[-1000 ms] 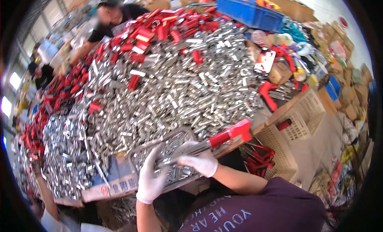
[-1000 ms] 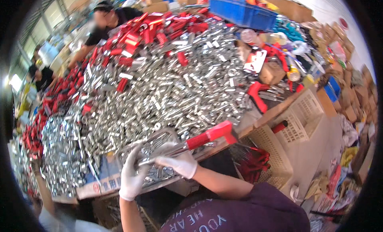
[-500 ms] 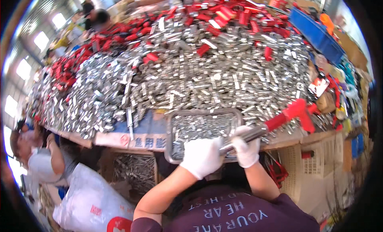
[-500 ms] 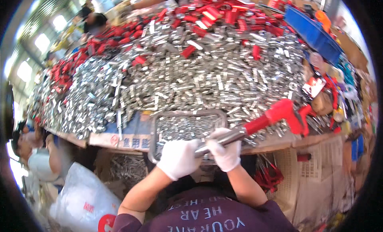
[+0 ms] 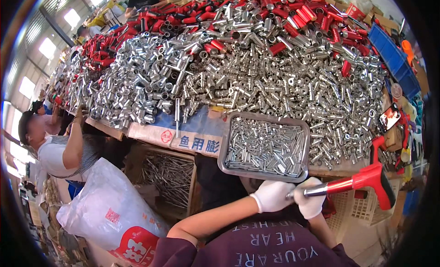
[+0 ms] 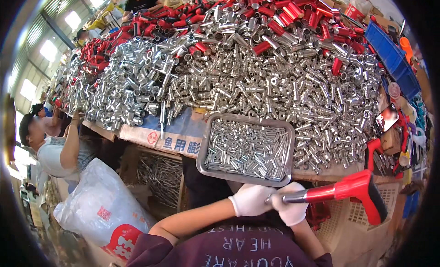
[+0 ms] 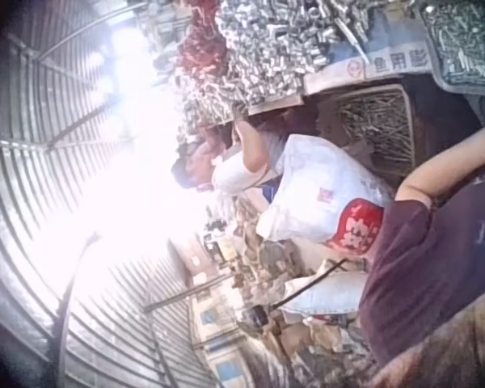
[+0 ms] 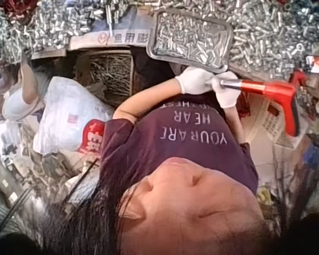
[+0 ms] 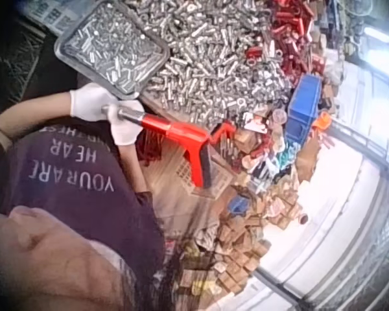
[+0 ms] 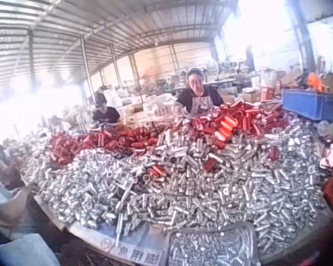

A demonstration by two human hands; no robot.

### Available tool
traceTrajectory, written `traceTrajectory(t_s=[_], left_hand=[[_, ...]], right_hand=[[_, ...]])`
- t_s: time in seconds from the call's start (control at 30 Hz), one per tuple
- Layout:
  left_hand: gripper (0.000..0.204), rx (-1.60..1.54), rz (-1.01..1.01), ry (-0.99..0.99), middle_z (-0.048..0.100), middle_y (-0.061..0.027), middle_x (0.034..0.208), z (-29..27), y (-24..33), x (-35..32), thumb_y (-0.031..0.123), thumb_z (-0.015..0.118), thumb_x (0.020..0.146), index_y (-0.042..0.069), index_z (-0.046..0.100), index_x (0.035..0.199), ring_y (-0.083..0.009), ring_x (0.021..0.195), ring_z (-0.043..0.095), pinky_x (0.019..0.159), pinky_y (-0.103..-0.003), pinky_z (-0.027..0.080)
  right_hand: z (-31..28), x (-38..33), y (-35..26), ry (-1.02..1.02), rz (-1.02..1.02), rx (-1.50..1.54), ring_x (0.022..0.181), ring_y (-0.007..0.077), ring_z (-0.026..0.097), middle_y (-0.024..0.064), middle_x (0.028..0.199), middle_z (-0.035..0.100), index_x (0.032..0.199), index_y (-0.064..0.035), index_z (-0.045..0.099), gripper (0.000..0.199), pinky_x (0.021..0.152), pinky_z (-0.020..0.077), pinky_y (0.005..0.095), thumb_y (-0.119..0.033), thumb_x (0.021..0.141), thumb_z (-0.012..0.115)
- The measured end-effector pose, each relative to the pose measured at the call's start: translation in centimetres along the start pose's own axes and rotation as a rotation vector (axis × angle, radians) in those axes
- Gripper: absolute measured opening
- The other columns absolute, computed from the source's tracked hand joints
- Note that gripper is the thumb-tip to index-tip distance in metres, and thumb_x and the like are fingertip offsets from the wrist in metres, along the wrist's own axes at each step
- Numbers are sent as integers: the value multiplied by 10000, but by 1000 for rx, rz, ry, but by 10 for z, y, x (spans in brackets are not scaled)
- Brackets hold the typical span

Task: The person assembles tools by inserting metal pins and small components into metal cylinders and fitting red handles and sleeves onto the metal bodies by hand.

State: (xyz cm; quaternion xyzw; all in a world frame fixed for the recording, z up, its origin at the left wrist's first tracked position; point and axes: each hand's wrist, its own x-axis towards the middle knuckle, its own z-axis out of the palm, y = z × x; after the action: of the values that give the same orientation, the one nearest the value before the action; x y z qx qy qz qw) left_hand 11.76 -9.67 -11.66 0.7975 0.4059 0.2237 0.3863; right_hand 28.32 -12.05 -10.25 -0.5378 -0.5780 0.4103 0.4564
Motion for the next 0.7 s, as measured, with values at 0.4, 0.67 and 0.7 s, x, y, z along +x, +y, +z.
traceTrajectory(t_s=[0.4, 0.67, 0.7], left_hand=[[226, 21, -157, -155, 652, -160, 810, 43, -12, 18, 279, 649, 841, 57, 635, 885, -382, 776, 642, 712, -459, 504], [403, -789, -303, -416, 654, -63, 842, 48, -44, 10, 177, 649, 868, 36, 565, 1236, -112, 728, 629, 667, -292, 525], [341, -1024, -304, -465, 664, -59, 880, 69, -82, 3, 159, 630, 884, 67, 610, 1212, -88, 741, 621, 673, -271, 530]], right_hand=[[-14, -7, 27, 207, 198, 94, 559, 81, 495, 3, 636, 533, 733, -37, 551, 122, 517, 409, 264, -11, 788, 657], [-34, -18, 14, -219, -56, -288, 740, 142, 644, 74, 805, 663, 1060, 10, 626, 311, 687, 523, 274, -37, 778, 748], [-50, -24, 23, -394, 178, -100, 743, 194, 687, 140, 818, 685, 1282, 45, 531, 537, 695, 551, 288, -96, 813, 751]])
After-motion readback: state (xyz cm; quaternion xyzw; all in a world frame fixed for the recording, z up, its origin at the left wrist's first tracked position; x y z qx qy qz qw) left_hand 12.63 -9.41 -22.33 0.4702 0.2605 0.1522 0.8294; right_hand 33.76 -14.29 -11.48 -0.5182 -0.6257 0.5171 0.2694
